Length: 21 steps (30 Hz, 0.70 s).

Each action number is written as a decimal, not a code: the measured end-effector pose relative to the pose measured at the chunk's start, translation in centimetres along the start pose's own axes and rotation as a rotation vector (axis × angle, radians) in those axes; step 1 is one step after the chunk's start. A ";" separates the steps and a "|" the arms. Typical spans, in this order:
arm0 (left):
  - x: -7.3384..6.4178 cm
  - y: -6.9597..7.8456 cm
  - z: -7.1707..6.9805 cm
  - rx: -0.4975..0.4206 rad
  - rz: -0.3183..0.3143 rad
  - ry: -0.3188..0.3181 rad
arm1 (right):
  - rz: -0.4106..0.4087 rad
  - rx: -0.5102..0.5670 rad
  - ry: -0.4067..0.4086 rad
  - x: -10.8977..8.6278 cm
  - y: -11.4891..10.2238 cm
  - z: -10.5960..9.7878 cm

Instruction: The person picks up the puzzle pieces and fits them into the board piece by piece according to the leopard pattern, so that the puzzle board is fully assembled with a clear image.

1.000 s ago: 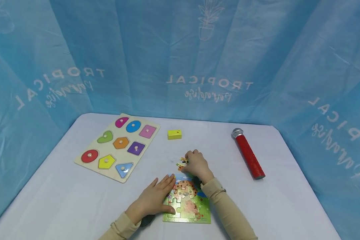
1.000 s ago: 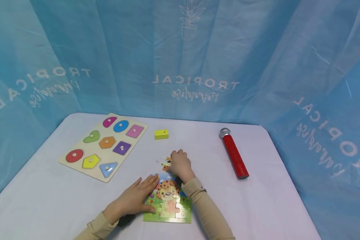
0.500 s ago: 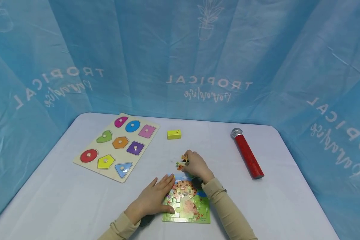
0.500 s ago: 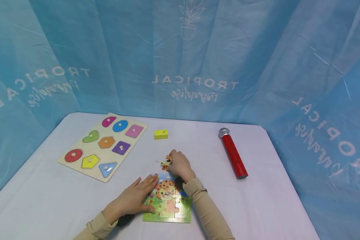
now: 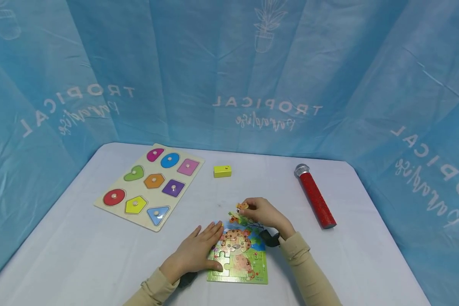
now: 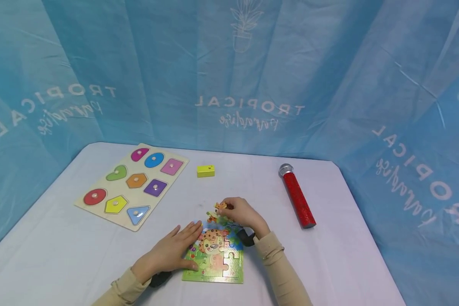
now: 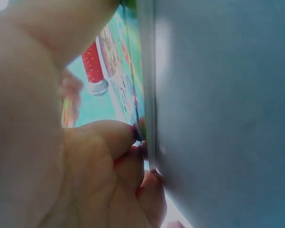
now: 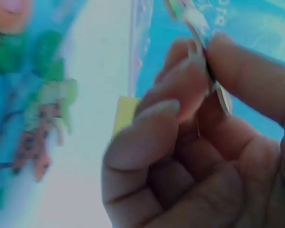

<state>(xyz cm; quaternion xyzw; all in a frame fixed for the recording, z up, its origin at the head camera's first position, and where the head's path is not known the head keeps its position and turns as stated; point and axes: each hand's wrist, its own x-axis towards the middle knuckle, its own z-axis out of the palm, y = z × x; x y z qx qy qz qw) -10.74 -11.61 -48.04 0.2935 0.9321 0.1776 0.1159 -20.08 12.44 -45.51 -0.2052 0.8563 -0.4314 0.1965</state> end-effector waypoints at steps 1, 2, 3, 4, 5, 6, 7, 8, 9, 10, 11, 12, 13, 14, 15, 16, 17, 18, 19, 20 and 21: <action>0.0 0.0 0.0 0.003 0.002 0.001 | -0.006 0.000 -0.029 -0.3 0.2 0.1; 0.0 0.0 0.0 0.007 0.003 0.003 | -0.011 -0.008 -0.057 -0.6 0.3 0.3; 0.1 0.0 0.0 0.007 0.004 0.003 | -0.018 -0.020 -0.084 -0.9 0.5 0.5; 0.1 0.0 0.0 0.009 0.006 0.005 | -0.025 -0.039 -0.108 -1.2 0.7 0.7; 0.1 0.0 0.0 0.011 0.009 0.006 | -0.026 -0.055 -0.130 -1.4 0.8 0.9; 0.1 0.0 0.0 0.013 0.011 0.008 | -0.030 -0.067 -0.151 -1.6 0.9 1.1; 0.1 0.0 0.0 0.016 0.013 0.010 | -0.036 -0.077 -0.167 -1.8 1.0 1.3; 0.1 -0.1 0.0 0.018 0.013 0.011 | -0.040 -0.092 -0.172 -1.9 1.1 1.5; 0.1 -0.1 0.0 0.017 0.014 0.011 | -0.045 -0.092 -0.178 -2.0 1.1 1.6; 0.2 -0.1 0.1 0.018 0.015 0.011 | -0.051 -0.090 -0.184 -2.0 1.1 1.8; 0.2 -0.1 0.1 0.017 0.016 0.011 | -0.052 -0.084 -0.190 -2.1 1.1 2.0; 0.2 -0.1 0.1 0.016 0.016 0.010 | -0.058 -0.089 -0.192 -2.1 1.1 2.2; 0.2 -0.1 0.1 0.013 0.016 0.007 | -0.064 -0.099 -0.189 -2.0 1.1 2.4; 0.2 -0.1 0.1 0.009 0.016 0.006 | -0.072 -0.115 -0.183 -2.0 1.1 2.6; 0.2 0.0 0.1 0.006 0.016 0.004 | -0.076 -0.126 -0.180 -2.0 1.0 2.8; 0.2 0.0 0.1 0.005 0.014 0.003 | -0.080 -0.144 -0.172 -2.0 0.9 2.9; 0.1 0.0 0.1 0.004 0.012 0.003 | -0.081 -0.162 -0.163 -2.1 0.8 3.1; 0.1 0.0 0.1 0.002 0.010 0.004 | -0.083 -0.180 -0.150 -2.1 0.7 3.2; 0.1 0.0 0.1 0.002 0.008 0.003 | -0.082 -0.186 -0.140 -2.1 0.6 3.3; 0.1 0.0 0.0 0.004 0.007 0.004 | -0.079 -0.190 -0.132 -2.1 0.5 3.4; 0.0 0.0 0.0 0.006 0.005 0.004 | -0.072 -0.188 -0.127 -2.1 0.3 3.4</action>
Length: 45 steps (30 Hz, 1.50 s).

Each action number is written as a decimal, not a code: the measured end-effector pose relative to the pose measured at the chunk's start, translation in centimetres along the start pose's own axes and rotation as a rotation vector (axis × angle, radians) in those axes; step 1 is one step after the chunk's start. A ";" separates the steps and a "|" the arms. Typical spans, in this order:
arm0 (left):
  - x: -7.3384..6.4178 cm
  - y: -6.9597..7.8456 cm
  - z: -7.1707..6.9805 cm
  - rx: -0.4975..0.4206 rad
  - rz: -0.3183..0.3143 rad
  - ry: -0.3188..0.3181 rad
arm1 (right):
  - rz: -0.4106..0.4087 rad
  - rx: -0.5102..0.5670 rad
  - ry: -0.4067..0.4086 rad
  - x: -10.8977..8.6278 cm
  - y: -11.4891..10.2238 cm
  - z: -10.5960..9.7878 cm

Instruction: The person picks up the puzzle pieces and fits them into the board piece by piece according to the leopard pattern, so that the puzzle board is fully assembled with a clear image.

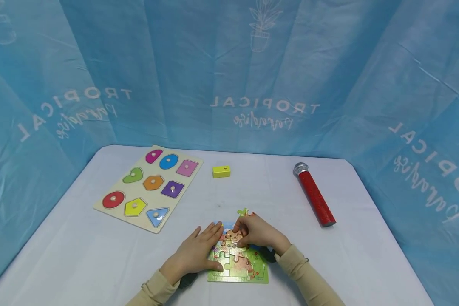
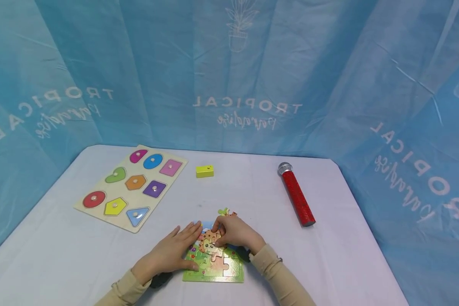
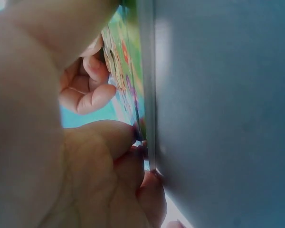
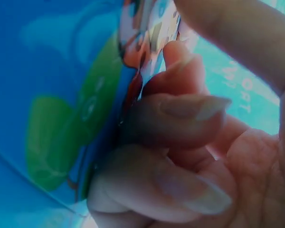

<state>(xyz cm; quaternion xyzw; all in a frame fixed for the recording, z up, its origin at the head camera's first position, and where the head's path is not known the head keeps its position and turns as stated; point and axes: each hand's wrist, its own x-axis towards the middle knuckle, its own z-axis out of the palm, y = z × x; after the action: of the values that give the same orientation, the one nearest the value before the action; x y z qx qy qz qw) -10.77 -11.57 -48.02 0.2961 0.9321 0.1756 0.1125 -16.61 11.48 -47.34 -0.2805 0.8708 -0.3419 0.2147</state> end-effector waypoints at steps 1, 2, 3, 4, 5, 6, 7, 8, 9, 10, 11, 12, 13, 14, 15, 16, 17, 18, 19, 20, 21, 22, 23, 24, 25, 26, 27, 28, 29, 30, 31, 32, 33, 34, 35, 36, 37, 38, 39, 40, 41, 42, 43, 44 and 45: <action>0.0 0.0 0.0 -0.001 -0.002 0.000 | 0.006 0.000 0.000 0.0 -0.1 0.0; 0.0 0.0 0.0 0.001 -0.001 0.001 | 0.012 -0.002 0.000 0.1 -0.2 0.1; -0.1 0.0 0.0 0.002 -0.001 0.001 | 0.018 -0.004 -0.002 0.1 -0.2 0.1; -0.1 0.0 -0.1 0.004 -0.001 0.002 | 0.022 -0.002 -0.005 0.1 -0.3 0.1; -0.1 0.0 -0.1 0.005 0.000 0.003 | 0.028 -0.007 -0.006 0.2 -0.3 0.1; -0.1 0.1 -0.1 0.005 0.001 0.006 | 0.037 -0.010 -0.007 0.2 -0.3 0.0; 0.0 0.1 -0.1 0.003 0.002 0.008 | 0.045 -0.015 -0.006 0.2 -0.3 -0.1; 0.0 0.2 -0.1 0.005 0.003 0.010 | 0.051 -0.022 -0.005 0.2 -0.2 -0.2; 0.1 0.2 0.0 0.007 0.004 0.012 | 0.054 -0.024 -0.005 0.2 0.0 -0.3; 0.1 0.2 0.0 0.007 0.005 0.013 | 0.056 -0.026 -0.006 0.2 0.1 -0.3; 0.1 0.2 0.0 0.007 0.006 0.011 | 0.059 -0.035 -0.002 0.2 0.2 -0.4; 0.1 0.2 0.0 0.004 0.005 0.008 | 0.061 -0.039 0.001 0.2 0.3 -0.3; 0.1 0.2 0.0 0.003 0.002 0.003 | 0.058 -0.041 0.002 0.3 0.4 -0.2; 0.1 0.1 -0.1 0.004 -0.001 -0.001 | 0.051 -0.038 0.003 0.4 0.3 -0.1; 0.1 0.1 -0.1 0.004 -0.003 -0.005 | 0.045 -0.036 0.003 0.4 0.3 0.0; 0.0 0.0 -0.1 0.001 -0.007 -0.009 | 0.039 -0.034 0.004 0.5 0.3 0.1; 0.0 0.0 -0.2 0.000 -0.008 -0.012 | 0.035 -0.034 0.006 0.6 0.2 0.2; -0.1 0.0 -0.2 0.001 -0.009 -0.013 | 0.028 -0.029 0.004 0.6 0.1 0.3; -0.1 0.0 -0.1 0.002 -0.009 -0.013 | 0.020 -0.026 0.000 0.6 0.0 0.3; -0.1 0.0 -0.1 0.002 -0.008 -0.011 | 0.017 -0.021 -0.004 0.6 0.0 0.3; -0.1 -0.1 -0.1 -0.001 -0.006 -0.010 | 0.013 -0.020 -0.008 0.6 0.0 0.3; 0.0 0.0 -0.1 -0.002 -0.005 -0.009 | 0.015 -0.014 -0.010 0.6 -0.1 0.3; 0.0 0.0 -0.1 -0.006 -0.004 -0.007 | 0.018 -0.014 -0.011 0.6 -0.1 0.3; 0.0 0.0 -0.1 -0.008 -0.005 -0.005 | 0.019 -0.012 -0.016 0.6 -0.1 0.3; 0.0 0.0 -0.1 -0.010 -0.006 -0.004 | 0.020 -0.007 -0.020 0.6 -0.1 0.3; 0.1 0.0 -0.1 -0.012 -0.007 -0.003 | 0.023 -0.001 -0.024 0.6 -0.1 0.3; 0.1 0.0 -0.1 -0.011 -0.008 -0.003 | 0.021 -0.001 -0.025 0.6 -0.1 0.3; 0.1 0.0 -0.1 -0.009 -0.009 -0.003 | 0.021 -0.005 -0.025 0.6 -0.1 0.3; 0.1 0.0 -0.2 -0.007 -0.010 -0.002 | 0.016 -0.010 -0.024 0.6 -0.1 0.3; 0.1 0.0 -0.2 -0.003 -0.010 -0.003 | 0.010 -0.010 -0.023 0.6 -0.1 0.2; 0.1 0.0 -0.2 -0.003 -0.009 -0.003 | 0.007 -0.013 -0.022 0.6 0.0 0.2; 0.1 0.1 -0.3 -0.006 -0.007 -0.001 | 0.001 -0.015 -0.020 0.6 0.0 0.2; 0.1 0.1 -0.3 -0.007 -0.006 -0.001 | -0.002 -0.014 -0.021 0.6 0.1 0.1; 0.1 0.1 -0.4 -0.008 -0.004 -0.001 | -0.006 -0.008 -0.024 0.6 0.2 0.0; 0.1 0.2 -0.4 -0.009 -0.002 -0.001 | -0.005 0.003 -0.029 0.7 0.3 -0.1; 0.1 0.2 -0.4 -0.011 0.000 -0.001 | -0.001 0.017 -0.030 0.7 0.4 -0.2; 0.1 0.2 -0.4 -0.013 0.001 -0.001 | 0.004 0.037 -0.023 0.7 0.6 -0.3; 0.1 0.2 -0.3 -0.011 0.001 -0.002 | 0.015 0.062 -0.005 0.8 0.7 -0.5; 0.1 0.1 -0.3 -0.010 0.001 -0.004 | 0.027 0.079 0.023 0.8 0.9 -0.7; 0.1 0.1 -0.3 -0.010 0.000 -0.005 | 0.036 0.083 0.068 0.9 1.1 -0.8; 0.1 0.1 -0.2 -0.008 -0.002 -0.007 | 0.048 0.081 0.122 1.0 1.3 -1.0; 0.1 0.1 -0.2 -0.009 -0.003 -0.008 | 0.057 0.073 0.181 1.1 1.4 -1.2; 0.1 0.0 -0.1 -0.009 -0.005 -0.010 | 0.064 0.056 0.236 1.2 1.6 -1.4; 0.1 0.0 -0.1 -0.009 -0.007 -0.012 | 0.071 0.028 0.280 1.3 1.8 -1.5; 0.1 0.0 -0.1 -0.009 -0.009 -0.014 | 0.072 -0.010 0.312 1.4 2.0 -1.7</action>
<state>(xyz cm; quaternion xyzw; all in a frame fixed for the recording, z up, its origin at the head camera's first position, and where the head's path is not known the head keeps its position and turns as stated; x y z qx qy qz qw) -10.84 -11.55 -47.93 0.2925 0.9319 0.1771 0.1209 -19.29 12.55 -47.88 -0.1936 0.9048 -0.3690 0.0877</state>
